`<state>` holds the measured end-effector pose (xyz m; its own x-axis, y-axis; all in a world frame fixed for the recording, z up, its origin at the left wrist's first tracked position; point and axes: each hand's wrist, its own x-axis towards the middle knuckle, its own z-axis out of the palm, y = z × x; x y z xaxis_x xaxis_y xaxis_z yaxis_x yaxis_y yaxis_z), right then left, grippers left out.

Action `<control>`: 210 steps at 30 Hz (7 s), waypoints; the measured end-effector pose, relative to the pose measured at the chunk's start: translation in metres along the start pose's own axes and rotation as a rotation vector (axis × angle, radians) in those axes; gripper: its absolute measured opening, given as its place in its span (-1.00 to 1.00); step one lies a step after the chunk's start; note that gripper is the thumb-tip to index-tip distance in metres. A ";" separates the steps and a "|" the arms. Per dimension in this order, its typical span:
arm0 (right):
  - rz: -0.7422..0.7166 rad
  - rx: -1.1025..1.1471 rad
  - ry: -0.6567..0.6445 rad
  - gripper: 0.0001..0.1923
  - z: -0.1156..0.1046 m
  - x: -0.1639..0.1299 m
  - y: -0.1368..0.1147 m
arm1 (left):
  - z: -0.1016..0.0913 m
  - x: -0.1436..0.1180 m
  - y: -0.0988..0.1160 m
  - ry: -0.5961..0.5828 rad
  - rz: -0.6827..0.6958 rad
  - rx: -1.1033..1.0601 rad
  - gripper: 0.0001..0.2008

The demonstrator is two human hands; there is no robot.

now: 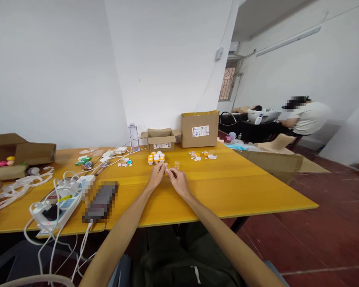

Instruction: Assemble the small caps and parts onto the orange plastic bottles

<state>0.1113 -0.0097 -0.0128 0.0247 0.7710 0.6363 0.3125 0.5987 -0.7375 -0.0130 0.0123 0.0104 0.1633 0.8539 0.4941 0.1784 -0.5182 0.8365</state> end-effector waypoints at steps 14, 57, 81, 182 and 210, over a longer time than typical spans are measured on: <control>0.014 0.054 0.042 -0.60 0.000 -0.001 -0.001 | 0.003 0.002 -0.004 -0.010 -0.089 -0.276 -0.50; -0.063 -0.082 0.044 -0.75 0.004 -0.003 0.015 | -0.004 0.004 0.000 0.025 -0.361 -0.521 -0.74; -0.050 0.019 0.068 -0.80 0.003 -0.001 0.011 | 0.000 0.002 0.005 0.034 -0.304 -0.353 -0.46; 0.088 0.190 0.249 -0.75 0.000 0.006 0.023 | -0.003 0.004 -0.009 0.024 -0.320 -0.352 -0.77; 0.161 0.193 0.208 -0.64 0.000 0.007 0.018 | -0.004 0.003 -0.006 0.024 -0.379 -0.305 -0.72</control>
<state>0.1174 0.0062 -0.0217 0.2593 0.8099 0.5261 0.1035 0.5183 -0.8489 -0.0177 0.0181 0.0081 0.1185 0.9825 0.1435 -0.0725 -0.1356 0.9881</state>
